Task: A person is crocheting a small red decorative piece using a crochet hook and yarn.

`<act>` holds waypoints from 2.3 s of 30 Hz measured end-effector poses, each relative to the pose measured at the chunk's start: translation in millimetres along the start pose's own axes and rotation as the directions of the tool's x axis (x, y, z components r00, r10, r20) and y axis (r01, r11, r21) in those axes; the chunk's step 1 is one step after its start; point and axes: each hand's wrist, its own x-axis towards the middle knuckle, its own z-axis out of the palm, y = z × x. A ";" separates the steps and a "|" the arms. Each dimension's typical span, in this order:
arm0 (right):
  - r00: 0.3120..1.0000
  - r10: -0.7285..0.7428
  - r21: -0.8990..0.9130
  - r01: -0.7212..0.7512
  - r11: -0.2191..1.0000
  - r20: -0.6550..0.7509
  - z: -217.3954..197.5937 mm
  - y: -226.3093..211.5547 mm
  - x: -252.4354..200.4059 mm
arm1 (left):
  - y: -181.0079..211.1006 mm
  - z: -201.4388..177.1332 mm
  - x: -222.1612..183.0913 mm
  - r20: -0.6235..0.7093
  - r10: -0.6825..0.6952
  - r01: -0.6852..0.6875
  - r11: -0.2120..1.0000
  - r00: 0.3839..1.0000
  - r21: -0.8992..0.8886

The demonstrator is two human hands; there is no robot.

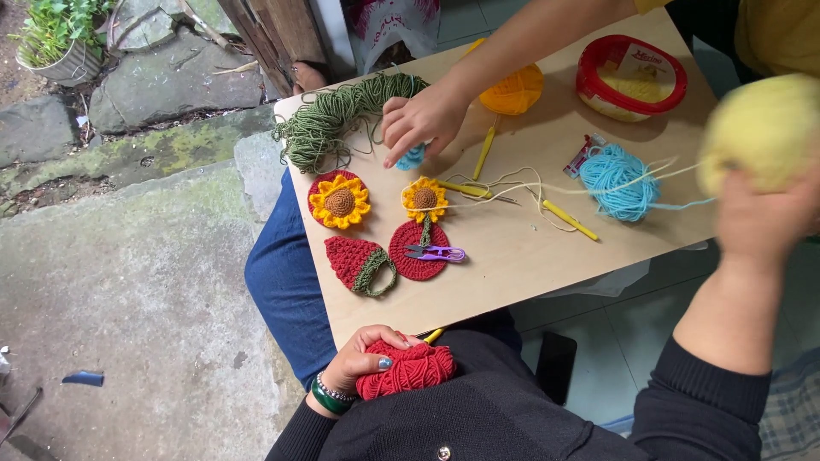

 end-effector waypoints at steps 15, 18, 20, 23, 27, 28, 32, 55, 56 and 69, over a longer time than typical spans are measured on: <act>0.940 0.148 -0.291 -0.055 0.955 0.307 73.5 -15.6 -45.9 | 0.6 1.7 -1.2 -0.008 -0.009 0.009 1.000 1.000 -0.023; 0.959 -0.115 -0.199 0.170 0.965 0.258 68.1 -35.8 -9.9 | -2.6 1.3 -2.5 -0.007 -0.007 0.007 0.999 1.000 -0.033; 0.928 -0.279 -0.123 0.315 0.941 0.246 72.9 -52.1 17.4 | -3.3 -1.3 -2.0 0.000 -0.010 0.010 0.998 1.000 -0.057; 0.872 -0.461 -0.133 0.482 0.866 0.163 94.1 -70.4 56.1 | -3.1 -1.8 -2.8 0.004 0.003 -0.003 0.999 1.000 -0.046; 0.877 -0.437 -0.332 0.480 0.812 0.200 131.9 -56.2 54.9 | -2.8 -5.5 -7.8 -0.014 0.012 -0.012 0.999 1.000 -0.030; 0.899 -0.345 -0.410 0.431 0.804 0.269 142.4 -47.6 45.4 | -2.6 -7.1 -9.5 -0.024 0.011 -0.011 1.000 1.000 -0.016; 0.824 -0.067 -0.377 0.328 0.866 0.563 165.0 -41.2 4.9 | -1.4 -6.2 -12.1 -0.049 0.008 -0.011 0.999 0.999 -0.050; 0.862 0.232 0.349 -0.409 0.843 0.450 235.0 -140.3 -13.3 | 4.8 -4.3 -8.6 -0.008 -0.021 0.020 0.998 1.000 -0.057; 0.862 0.230 0.348 -0.408 0.844 0.452 224.7 -132.8 0.1 | 2.5 -6.1 -9.6 -0.009 -0.019 0.019 0.998 1.000 -0.059; 0.572 -0.039 -0.002 0.070 0.998 0.820 205.5 -151.7 -43.9 | -1.6 -3.4 -6.3 -0.001 -0.024 0.023 0.997 1.000 -0.072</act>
